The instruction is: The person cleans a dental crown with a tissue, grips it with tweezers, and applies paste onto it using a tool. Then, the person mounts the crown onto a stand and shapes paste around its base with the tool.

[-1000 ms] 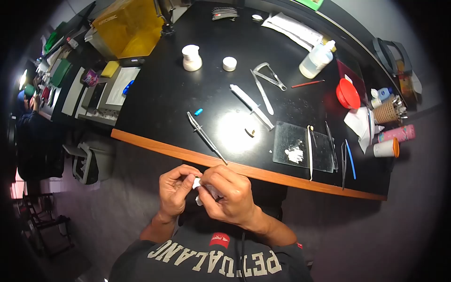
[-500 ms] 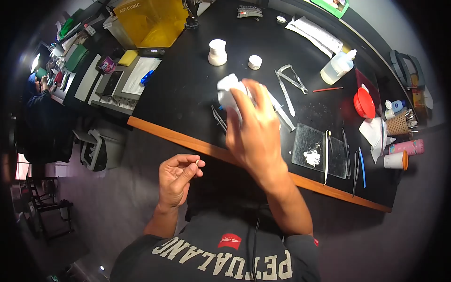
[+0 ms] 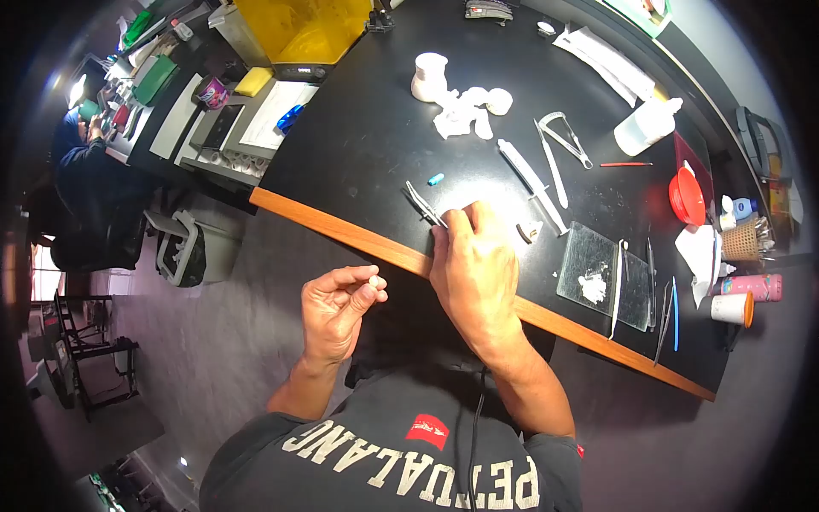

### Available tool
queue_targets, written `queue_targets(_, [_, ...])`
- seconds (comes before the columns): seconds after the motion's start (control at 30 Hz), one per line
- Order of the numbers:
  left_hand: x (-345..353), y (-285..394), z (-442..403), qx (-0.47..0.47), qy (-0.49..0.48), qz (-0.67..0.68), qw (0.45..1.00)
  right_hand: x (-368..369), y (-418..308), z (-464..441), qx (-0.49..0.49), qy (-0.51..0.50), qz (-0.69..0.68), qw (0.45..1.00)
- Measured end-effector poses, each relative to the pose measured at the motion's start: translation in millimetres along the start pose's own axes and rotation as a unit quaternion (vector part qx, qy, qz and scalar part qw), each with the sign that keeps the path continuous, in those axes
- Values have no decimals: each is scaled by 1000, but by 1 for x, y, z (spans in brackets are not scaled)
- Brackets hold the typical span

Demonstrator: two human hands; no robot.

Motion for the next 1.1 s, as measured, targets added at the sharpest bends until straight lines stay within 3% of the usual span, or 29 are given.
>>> queue_targets(0.13, [-1, -1, 1, -9, 0, 26, 1000, -2, -1, 1, -20, 40, -3, 999])
queue_targets(0.23, [-1, -3, 2, -1, -2, 37, 999, -25, -7, 5, 25, -2, -82, 996])
queue_targets(0.4, [6, -3, 5, 13, -6, 81, 997, -64, -15, 29, 140, -156, -308, 928])
queue_targets(0.8, [21, -6, 8, 85, -10, 26, 996, -45, -15, 69, 234, -208, -319, 895])
queue_targets(0.97, [25, -7, 8, 117, -7, -11, 993, -46, -17, 67, 201, -213, -302, 907])
queue_targets(1.1, [24, -8, 9, 195, -4, -104, 975, -43, -19, 72, 161, -187, -282, 927])
Point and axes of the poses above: each hand's wrist, its own z-axis away from the middle knuckle, its own x-axis out of the palm, y = z × x, the point moved 2 cm from there along -z, towards the middle knuckle, and after that the axes turned 9 degrees about y, right-handed, at the moved point
